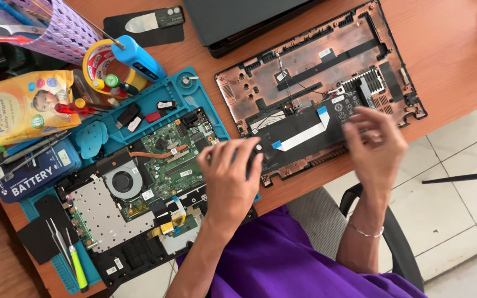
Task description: The person uses a screwdriver and tweezers to remove and replace components inside a laptop, including the heat pipe and fan assembly, on an anti-static mat.
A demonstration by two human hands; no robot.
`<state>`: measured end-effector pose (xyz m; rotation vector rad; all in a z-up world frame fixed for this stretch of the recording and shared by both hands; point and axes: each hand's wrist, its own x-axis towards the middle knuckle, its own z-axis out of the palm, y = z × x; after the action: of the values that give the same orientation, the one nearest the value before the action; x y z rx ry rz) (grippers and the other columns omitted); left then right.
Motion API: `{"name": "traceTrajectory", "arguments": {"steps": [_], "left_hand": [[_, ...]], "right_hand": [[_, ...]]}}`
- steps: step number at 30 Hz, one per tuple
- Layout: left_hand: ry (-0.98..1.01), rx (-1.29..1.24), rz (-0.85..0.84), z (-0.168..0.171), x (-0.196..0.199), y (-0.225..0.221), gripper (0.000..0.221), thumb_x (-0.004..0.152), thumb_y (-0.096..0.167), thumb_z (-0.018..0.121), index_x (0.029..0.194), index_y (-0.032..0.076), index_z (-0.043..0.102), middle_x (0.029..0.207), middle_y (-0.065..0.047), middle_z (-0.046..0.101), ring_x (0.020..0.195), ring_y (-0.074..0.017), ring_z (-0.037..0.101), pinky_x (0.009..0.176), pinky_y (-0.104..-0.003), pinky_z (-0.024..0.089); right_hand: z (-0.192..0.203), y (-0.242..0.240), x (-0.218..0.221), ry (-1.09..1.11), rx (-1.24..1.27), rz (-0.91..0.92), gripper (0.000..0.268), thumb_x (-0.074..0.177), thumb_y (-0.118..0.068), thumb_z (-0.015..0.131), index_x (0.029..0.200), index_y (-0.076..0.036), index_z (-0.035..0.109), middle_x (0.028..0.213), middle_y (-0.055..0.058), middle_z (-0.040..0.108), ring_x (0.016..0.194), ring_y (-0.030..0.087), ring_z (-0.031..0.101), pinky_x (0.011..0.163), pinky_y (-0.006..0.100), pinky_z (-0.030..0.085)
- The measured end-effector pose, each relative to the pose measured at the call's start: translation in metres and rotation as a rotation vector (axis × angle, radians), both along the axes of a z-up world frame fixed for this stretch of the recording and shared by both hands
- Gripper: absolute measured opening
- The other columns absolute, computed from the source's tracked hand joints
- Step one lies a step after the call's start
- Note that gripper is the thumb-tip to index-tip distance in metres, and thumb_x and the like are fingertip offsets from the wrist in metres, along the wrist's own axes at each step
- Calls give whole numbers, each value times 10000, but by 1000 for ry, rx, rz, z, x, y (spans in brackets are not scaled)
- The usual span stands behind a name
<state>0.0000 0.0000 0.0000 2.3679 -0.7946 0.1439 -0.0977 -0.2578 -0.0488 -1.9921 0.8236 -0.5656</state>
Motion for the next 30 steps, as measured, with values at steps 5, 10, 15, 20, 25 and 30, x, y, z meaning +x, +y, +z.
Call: {"name": "traceTrajectory", "arguments": {"steps": [5, 10, 15, 20, 25, 30], "left_hand": [[1, 96, 43, 11, -12, 14, 350, 937, 218, 752, 1250, 103, 644, 1050, -15, 716, 1104, -198, 626, 1126, -518, 298], [39, 41, 13, 9, -20, 9, 366, 932, 211, 740, 1259, 80, 640, 1083, -47, 713, 1147, -214, 620, 1166, -540, 257], [109, -31, 8, 11, -25, 6, 362, 929, 209, 739, 1256, 87, 646, 1116, -75, 708, 1183, -233, 618, 1170, -550, 275], [107, -64, -2, 13, -27, 5, 344, 939, 181, 732, 1258, 91, 638, 1168, -68, 699, 1227, -242, 608, 1159, -532, 317], [112, -75, -21, 8, -32, 8, 365, 947, 185, 727, 1282, 86, 622, 1224, -57, 677, 1269, -241, 586, 1171, -538, 324], [114, -74, -39, 0, -34, 14, 377, 960, 198, 728, 1305, 91, 621, 1266, -41, 658, 1273, -232, 583, 1184, -566, 311]], "right_hand": [[30, -3, 12, -132, -253, -85, 342, 999, 37, 719, 1323, 24, 612, 1206, 166, 723, 1016, 189, 701, 858, 302, 601], [22, -10, 10, -37, -202, -83, 332, 1089, -69, 655, 1402, 18, 590, 1257, 151, 753, 1011, 156, 697, 900, 310, 574], [9, -20, 8, -127, -123, -18, 280, 1196, -98, 536, 1457, 0, 549, 1349, 141, 748, 1178, 165, 701, 949, 282, 524], [13, -26, 8, -122, -152, 20, 253, 1168, -78, 513, 1404, 11, 531, 1335, 133, 704, 1209, 181, 680, 955, 278, 507], [18, -19, 12, -169, -134, 68, 271, 1166, -59, 504, 1420, 35, 518, 1350, 156, 656, 1226, 199, 644, 1014, 286, 508], [15, -15, 10, -187, -49, 47, 338, 1134, -122, 546, 1431, 35, 504, 1374, 132, 637, 1129, 145, 647, 939, 248, 537]]}}
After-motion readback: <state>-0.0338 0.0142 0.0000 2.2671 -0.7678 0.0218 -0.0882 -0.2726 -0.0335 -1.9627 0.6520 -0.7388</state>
